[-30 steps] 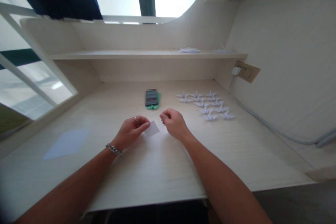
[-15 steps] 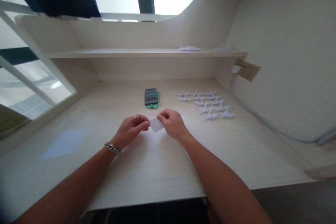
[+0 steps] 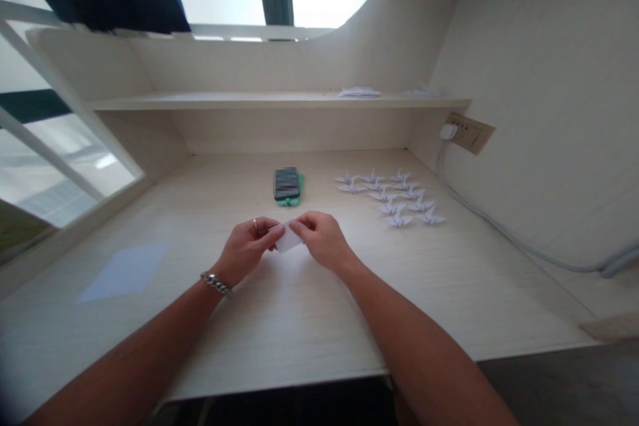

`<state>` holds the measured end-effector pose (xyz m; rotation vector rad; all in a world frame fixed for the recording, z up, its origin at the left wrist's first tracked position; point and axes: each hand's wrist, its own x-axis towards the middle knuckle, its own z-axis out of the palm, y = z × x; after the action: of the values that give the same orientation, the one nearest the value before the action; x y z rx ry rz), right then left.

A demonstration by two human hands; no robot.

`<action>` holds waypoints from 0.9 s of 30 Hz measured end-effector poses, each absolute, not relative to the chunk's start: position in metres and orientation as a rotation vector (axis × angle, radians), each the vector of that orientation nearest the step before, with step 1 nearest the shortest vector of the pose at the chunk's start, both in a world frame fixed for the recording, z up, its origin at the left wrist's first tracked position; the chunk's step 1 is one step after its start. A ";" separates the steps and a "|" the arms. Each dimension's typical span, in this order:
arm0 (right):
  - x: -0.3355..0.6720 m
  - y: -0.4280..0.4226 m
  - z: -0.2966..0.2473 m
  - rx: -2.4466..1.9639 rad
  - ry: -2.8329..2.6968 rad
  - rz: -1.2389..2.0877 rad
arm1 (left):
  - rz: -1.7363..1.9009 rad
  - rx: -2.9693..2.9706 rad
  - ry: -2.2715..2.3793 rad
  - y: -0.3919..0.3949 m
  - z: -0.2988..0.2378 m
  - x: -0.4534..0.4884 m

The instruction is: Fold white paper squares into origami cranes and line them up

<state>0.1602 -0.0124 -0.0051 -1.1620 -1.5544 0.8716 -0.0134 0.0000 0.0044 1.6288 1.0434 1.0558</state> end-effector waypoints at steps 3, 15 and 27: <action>0.159 -0.015 -0.005 -1.170 -1.630 0.894 | 1.174 1.520 1.097 0.002 0.004 -0.015; 0.161 -0.014 -0.004 -1.198 -1.624 1.025 | 1.271 1.376 1.108 0.009 -0.001 -0.020; 0.163 -0.010 -0.005 -1.114 -1.402 0.992 | 1.019 1.574 0.984 0.005 0.001 -0.018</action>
<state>0.1632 -0.0095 -0.0046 -1.1141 -1.4015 0.9925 -0.0184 0.0046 0.0013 1.5738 0.9844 1.0194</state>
